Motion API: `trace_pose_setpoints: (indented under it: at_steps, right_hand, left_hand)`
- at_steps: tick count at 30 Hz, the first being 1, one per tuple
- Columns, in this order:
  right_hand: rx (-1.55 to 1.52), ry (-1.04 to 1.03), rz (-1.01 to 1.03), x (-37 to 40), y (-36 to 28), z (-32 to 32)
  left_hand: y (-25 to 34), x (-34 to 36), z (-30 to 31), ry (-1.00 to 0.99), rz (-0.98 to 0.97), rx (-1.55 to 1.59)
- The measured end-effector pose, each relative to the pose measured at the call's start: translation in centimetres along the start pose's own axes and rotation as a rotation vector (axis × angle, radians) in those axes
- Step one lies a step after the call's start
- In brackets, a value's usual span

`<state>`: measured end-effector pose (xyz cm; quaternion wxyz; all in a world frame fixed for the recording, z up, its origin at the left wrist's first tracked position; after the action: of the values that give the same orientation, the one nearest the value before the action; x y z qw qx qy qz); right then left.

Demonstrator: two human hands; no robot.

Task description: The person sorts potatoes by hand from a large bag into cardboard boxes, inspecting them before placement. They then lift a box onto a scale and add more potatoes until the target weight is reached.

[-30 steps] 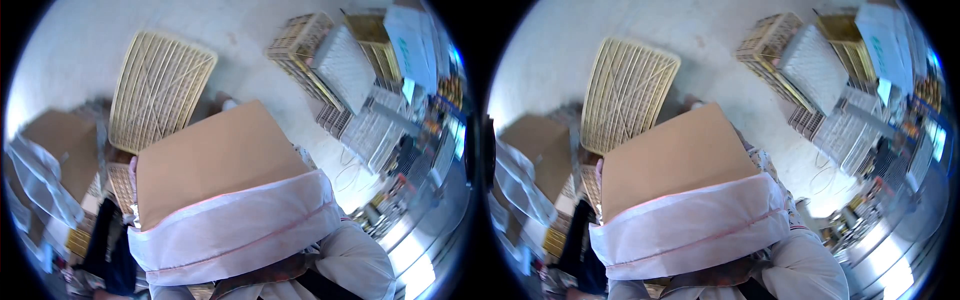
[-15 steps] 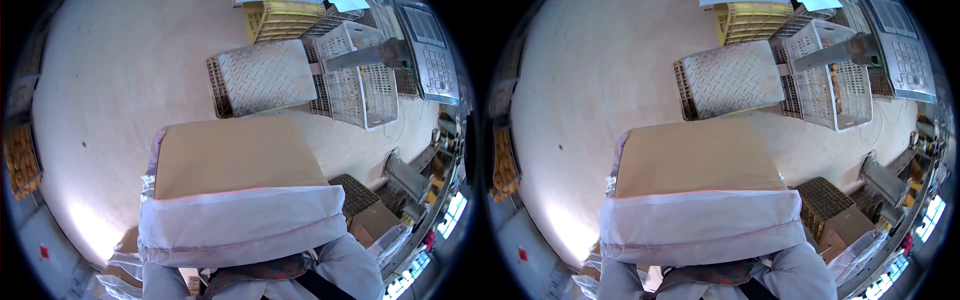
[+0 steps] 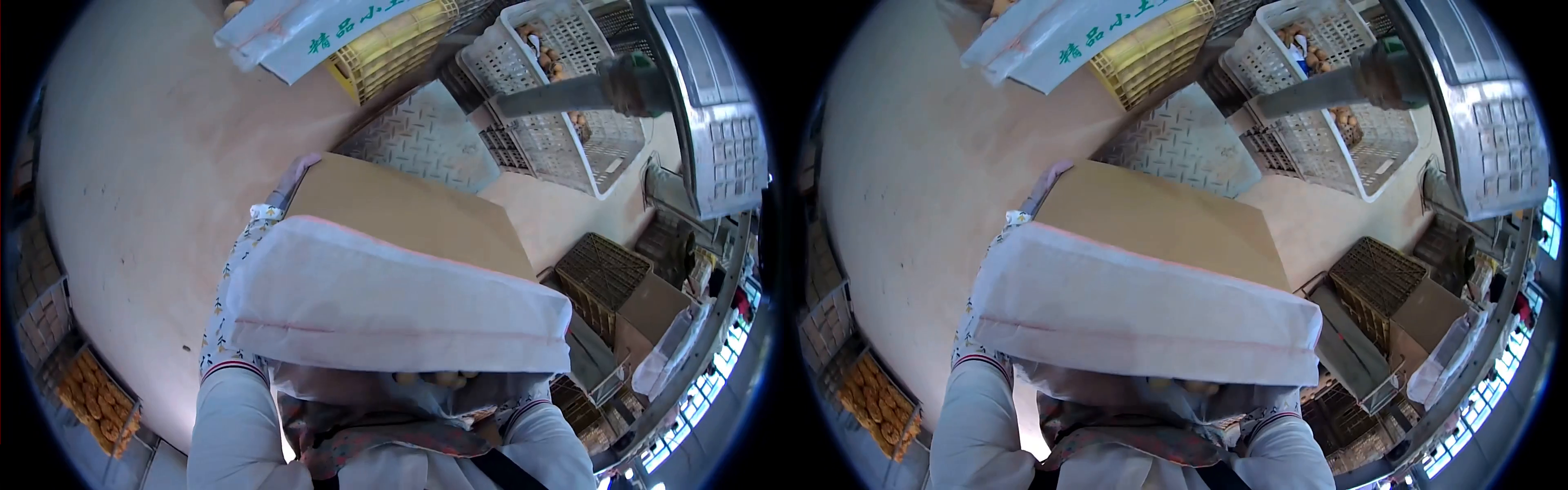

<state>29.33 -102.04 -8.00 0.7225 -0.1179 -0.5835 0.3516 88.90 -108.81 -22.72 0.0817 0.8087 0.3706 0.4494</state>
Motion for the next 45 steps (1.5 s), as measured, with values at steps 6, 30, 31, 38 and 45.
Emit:
trace_pose_setpoints:
  at_steps: [6, 30, 31, 38, 45]
  right_hand:
    - [-0.105, -0.023, -0.021, -2.4, -2.0, -4.6]
    - [0.26, 0.21, -0.247, 16.7, -5.5, -5.5]
    - [0.232, 0.186, -0.253, 16.9, -5.6, -5.2]
    - [0.254, 0.376, -0.164, 18.1, -5.0, -6.3]
    - [-0.515, 0.305, -0.019, 18.8, -2.1, -8.8]
  left_hand:
    - [5.1, 1.0, -3.8, 0.039, 0.066, 0.0]
    - [2.0, 29.2, -16.3, 0.48, 0.199, -1.137]
    - [2.6, 29.0, -16.8, 0.466, 0.204, -1.144]
    - [5.5, 29.0, -16.6, 0.399, 0.269, -0.984]
    - [3.5, 25.2, -10.3, 0.229, -0.016, -1.23]
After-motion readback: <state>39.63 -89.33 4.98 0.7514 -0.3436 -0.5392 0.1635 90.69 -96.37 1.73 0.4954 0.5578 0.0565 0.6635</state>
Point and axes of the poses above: each hand's wrist, its own x-axis away from the middle knuckle, its own z-axis out of the back of the hand, y = z × x, the point moved 7 cm from there along -x, towards the middle knuckle, and after that the axes turned 10 degrees about -y, right-handed, at the moved point
